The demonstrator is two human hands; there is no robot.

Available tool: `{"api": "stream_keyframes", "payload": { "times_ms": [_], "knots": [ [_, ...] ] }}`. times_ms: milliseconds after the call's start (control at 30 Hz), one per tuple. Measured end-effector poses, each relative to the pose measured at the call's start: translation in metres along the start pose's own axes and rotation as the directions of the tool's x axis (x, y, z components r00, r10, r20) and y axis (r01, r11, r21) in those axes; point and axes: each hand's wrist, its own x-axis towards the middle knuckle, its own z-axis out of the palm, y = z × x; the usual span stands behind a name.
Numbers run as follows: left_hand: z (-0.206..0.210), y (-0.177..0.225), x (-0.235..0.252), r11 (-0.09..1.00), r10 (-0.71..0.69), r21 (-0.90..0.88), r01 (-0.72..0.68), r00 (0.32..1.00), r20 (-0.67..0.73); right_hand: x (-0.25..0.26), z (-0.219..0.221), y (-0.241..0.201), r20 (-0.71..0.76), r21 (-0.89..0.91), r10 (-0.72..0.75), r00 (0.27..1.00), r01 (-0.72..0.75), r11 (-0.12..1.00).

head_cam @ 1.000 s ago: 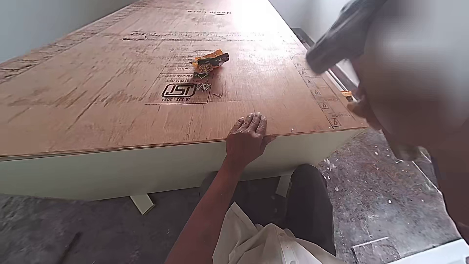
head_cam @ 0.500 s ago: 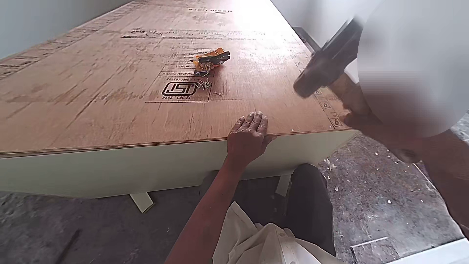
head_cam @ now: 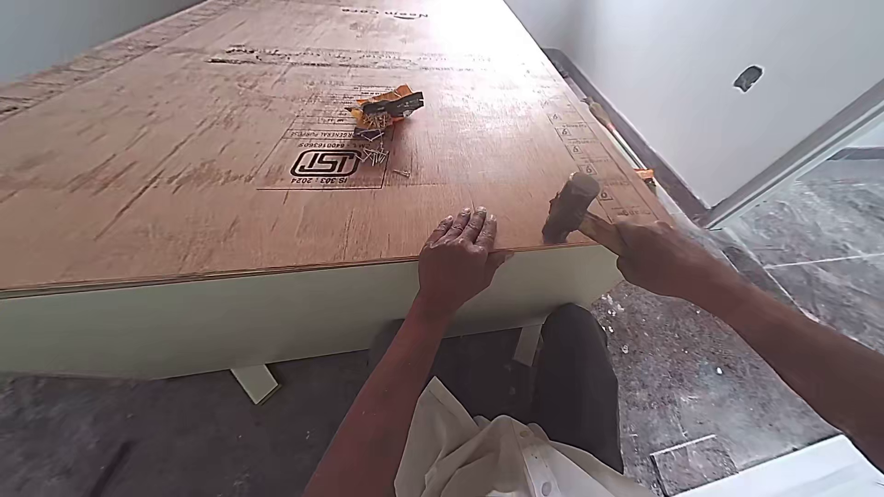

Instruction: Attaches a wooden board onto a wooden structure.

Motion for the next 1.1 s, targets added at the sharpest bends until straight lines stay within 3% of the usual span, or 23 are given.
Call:
{"api": "stream_keyframes", "payload": {
  "times_ms": [100, 267, 400, 500, 700, 767, 833, 933, 1100],
  "knots": [
    [-0.001, 0.002, 0.004, 0.999, -0.034, -0.003, 0.034, 0.999, -0.006, 0.0, -0.003, 0.0, 0.002, 0.016, 0.009, 1.0, -0.009, 1.0],
    [-0.001, 0.027, 0.014, 0.962, -0.273, 0.024, 0.273, 0.962, 0.004, 0.002, 0.005, 0.003, -0.008, 0.077, -0.009, 1.0, 0.01, 0.997],
    [0.001, 0.046, 0.023, 0.927, -0.373, 0.036, 0.372, 0.928, 0.01, 0.0, 0.007, 0.004, -0.028, 0.11, -0.001, 1.0, 0.005, 0.994],
    [-0.01, 0.05, 0.03, 0.894, -0.444, 0.003, 0.449, 0.884, 0.148, 0.003, 0.013, 0.009, -0.066, 0.108, -0.04, 0.997, 0.047, 0.993],
    [-0.017, 0.059, 0.035, 0.875, -0.473, 0.01, 0.483, 0.853, 0.22, 0.002, 0.02, 0.01, -0.086, 0.119, -0.02, 0.996, 0.03, 0.992],
    [-0.025, 0.058, 0.037, 0.88, -0.449, -0.012, 0.475, 0.84, 0.305, 0.001, 0.02, 0.01, -0.077, 0.116, -0.014, 0.997, 0.023, 0.993],
    [-0.047, 0.04, 0.044, 0.893, -0.377, -0.068, 0.445, 0.822, 0.427, 0.0, 0.021, 0.01, -0.094, 0.112, -0.026, 0.995, 0.036, 0.993],
    [-0.065, -0.028, 0.056, 0.86, -0.349, -0.221, 0.461, 0.845, 0.405, 0.0, 0.02, 0.01, -0.078, 0.11, -0.028, 0.997, 0.036, 0.993],
    [-0.032, -0.129, 0.087, 0.9, -0.406, 0.078, 0.429, 0.761, 0.507, 0.002, 0.017, 0.008, -0.034, 0.138, -0.003, 0.999, 0.007, 0.99]
  ]
}}
